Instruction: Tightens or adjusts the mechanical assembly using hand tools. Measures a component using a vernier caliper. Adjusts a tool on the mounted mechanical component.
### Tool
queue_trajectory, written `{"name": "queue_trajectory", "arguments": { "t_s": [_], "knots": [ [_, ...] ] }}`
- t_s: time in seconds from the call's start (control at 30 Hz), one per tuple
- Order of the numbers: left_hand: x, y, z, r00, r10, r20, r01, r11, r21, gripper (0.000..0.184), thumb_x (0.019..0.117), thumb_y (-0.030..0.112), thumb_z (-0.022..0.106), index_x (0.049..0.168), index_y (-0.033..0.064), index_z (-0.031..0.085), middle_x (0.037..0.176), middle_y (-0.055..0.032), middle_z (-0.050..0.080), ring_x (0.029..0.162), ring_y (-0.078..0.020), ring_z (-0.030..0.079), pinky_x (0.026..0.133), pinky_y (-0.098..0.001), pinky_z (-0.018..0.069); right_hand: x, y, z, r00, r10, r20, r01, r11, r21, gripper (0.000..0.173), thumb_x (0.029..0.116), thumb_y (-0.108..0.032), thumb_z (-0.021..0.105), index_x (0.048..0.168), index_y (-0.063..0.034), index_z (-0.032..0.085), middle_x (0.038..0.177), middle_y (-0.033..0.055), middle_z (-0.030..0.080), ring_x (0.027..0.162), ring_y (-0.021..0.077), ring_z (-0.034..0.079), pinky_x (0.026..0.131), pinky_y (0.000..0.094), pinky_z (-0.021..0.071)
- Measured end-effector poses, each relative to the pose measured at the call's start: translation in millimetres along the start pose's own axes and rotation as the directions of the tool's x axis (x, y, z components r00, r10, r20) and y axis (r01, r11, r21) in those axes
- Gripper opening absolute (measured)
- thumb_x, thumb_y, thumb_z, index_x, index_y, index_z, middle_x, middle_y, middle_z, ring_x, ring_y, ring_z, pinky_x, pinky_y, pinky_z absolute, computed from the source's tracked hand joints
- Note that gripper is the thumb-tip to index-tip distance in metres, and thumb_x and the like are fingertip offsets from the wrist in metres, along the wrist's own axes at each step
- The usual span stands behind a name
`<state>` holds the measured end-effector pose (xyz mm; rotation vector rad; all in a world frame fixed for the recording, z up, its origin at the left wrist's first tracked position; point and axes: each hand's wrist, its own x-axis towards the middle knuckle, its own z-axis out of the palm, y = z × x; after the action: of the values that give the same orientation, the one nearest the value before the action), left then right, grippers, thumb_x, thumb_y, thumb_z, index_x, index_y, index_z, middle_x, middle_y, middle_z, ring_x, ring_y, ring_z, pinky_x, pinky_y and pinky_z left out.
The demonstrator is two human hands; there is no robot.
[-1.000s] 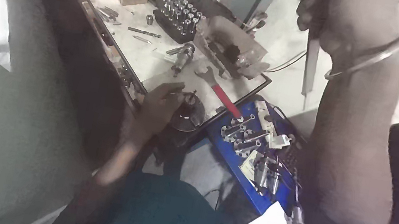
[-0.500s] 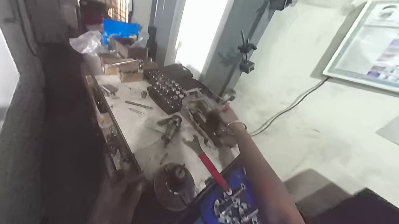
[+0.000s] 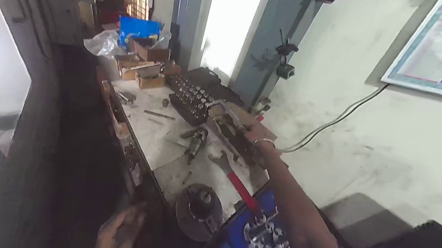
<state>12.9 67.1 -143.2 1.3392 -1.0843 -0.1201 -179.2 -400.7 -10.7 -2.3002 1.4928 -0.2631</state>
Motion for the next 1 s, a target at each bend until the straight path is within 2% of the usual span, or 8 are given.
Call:
{"name": "queue_trajectory", "arguments": {
  "t_s": [0.1,0.23,0.4,0.5,0.57,0.7,0.83,1.0],
  "knots": [
    [24.4,8.7,19.0,0.985,0.001,0.174,-0.011,0.998,0.056,0.039,0.0951,0.029,0.070,0.127,0.0073,0.068,0.120,-0.0035,0.071,0.108,-0.0110,0.069,0.096,-0.0332,0.0586,-19.0,-3.5,2.6,0.993,-0.004,-0.116,-0.007,0.996,-0.091,0.053,0.0990,-0.052,0.060,0.131,-0.0093,0.067,0.128,0.0236,0.067,0.120,0.0445,0.063,0.101,0.0702,0.0455],
    [69.2,18.6,55.6,0.879,-0.002,0.477,-0.006,1.000,0.017,0.077,0.0854,0.052,0.078,0.147,0.0128,0.053,0.147,-0.0034,0.057,0.136,-0.0137,0.052,0.115,-0.0383,0.0458,-82.3,-12.1,2.8,0.936,-0.232,-0.266,0.240,0.971,-0.003,0.047,0.1008,-0.045,0.061,0.132,-0.0106,0.065,0.123,0.0214,0.067,0.109,0.0412,0.067,0.093,0.0667,0.0523],
    [112.5,19.5,104.7,0.647,0.027,0.762,-0.077,0.997,0.029,0.085,0.0761,0.049,0.087,0.146,0.0128,0.054,0.140,-0.0012,0.063,0.135,-0.0148,0.053,0.126,-0.0497,0.0246,-200.0,-37.9,22.1,0.833,-0.527,-0.166,0.553,0.797,0.245,0.042,0.1020,-0.041,0.059,0.125,-0.0074,0.070,0.116,0.0095,0.071,0.102,0.0162,0.069,0.092,0.0386,0.0577],
    [119.1,23.0,117.0,0.552,0.029,0.833,-0.064,0.998,0.008,0.064,0.0781,0.041,0.086,0.131,0.0111,0.065,0.129,-0.0058,0.068,0.128,-0.0209,0.058,0.121,-0.0516,0.0301,-232.8,-36.7,36.7,0.808,-0.557,-0.193,0.589,0.746,0.310,0.040,0.1017,-0.038,0.060,0.127,-0.0087,0.070,0.121,0.0075,0.071,0.105,0.0121,0.068,0.090,0.0320,0.0573],
    [114.9,20.7,118.5,0.568,-0.016,0.823,-0.029,0.999,0.040,0.061,0.0793,0.040,0.085,0.126,0.0055,0.067,0.127,-0.0152,0.068,0.129,-0.0302,0.057,0.117,-0.0550,0.0335,-242.6,-29.3,41.7,0.831,-0.524,-0.186,0.555,0.759,0.342,0.039,0.1016,-0.037,0.061,0.129,-0.0100,0.069,0.121,0.0069,0.070,0.101,0.0105,0.068,0.086,0.0290,0.0583],
    [101.4,18.0,121.5,0.679,-0.015,0.734,-0.002,1.000,0.022,0.049,0.0792,0.037,0.084,0.116,0.0078,0.070,0.116,-0.0092,0.071,0.118,-0.0217,0.063,0.112,-0.0481,0.0422,-244.3,5.5,49.4,0.913,-0.366,-0.180,0.400,0.892,0.213,0.044,0.1004,-0.045,0.060,0.127,-0.0119,0.070,0.119,0.0090,0.068,0.102,0.0182,0.068,0.087,0.0385,0.0592],
    [99.3,25.5,119.8,0.696,-0.049,0.716,-0.007,0.997,0.074,0.048,0.0808,0.035,0.083,0.117,0.0064,0.071,0.119,-0.0100,0.072,0.129,-0.0271,0.058,0.121,-0.0513,0.0305,-238.1,42.8,60.0,0.992,-0.117,-0.042,0.116,0.993,-0.014,0.063,0.0959,-0.058,0.061,0.137,-0.0100,0.062,0.132,0.0236,0.061,0.122,0.0414,0.059,0.104,0.0597,0.0480],
    [97.7,25.4,121.9,0.723,-0.038,0.690,-0.018,0.997,0.074,0.047,0.0805,0.035,0.082,0.115,0.0057,0.072,0.117,-0.0064,0.074,0.127,-0.0216,0.061,0.126,-0.0499,0.0213,-228.4,41.4,80.4,0.997,0.055,0.061,-0.048,0.992,-0.120,0.067,0.0995,-0.060,0.054,0.148,-0.0137,0.050,0.129,0.0218,0.065,0.110,0.0420,0.067,0.092,0.0643,0.0532]
  ]
}}
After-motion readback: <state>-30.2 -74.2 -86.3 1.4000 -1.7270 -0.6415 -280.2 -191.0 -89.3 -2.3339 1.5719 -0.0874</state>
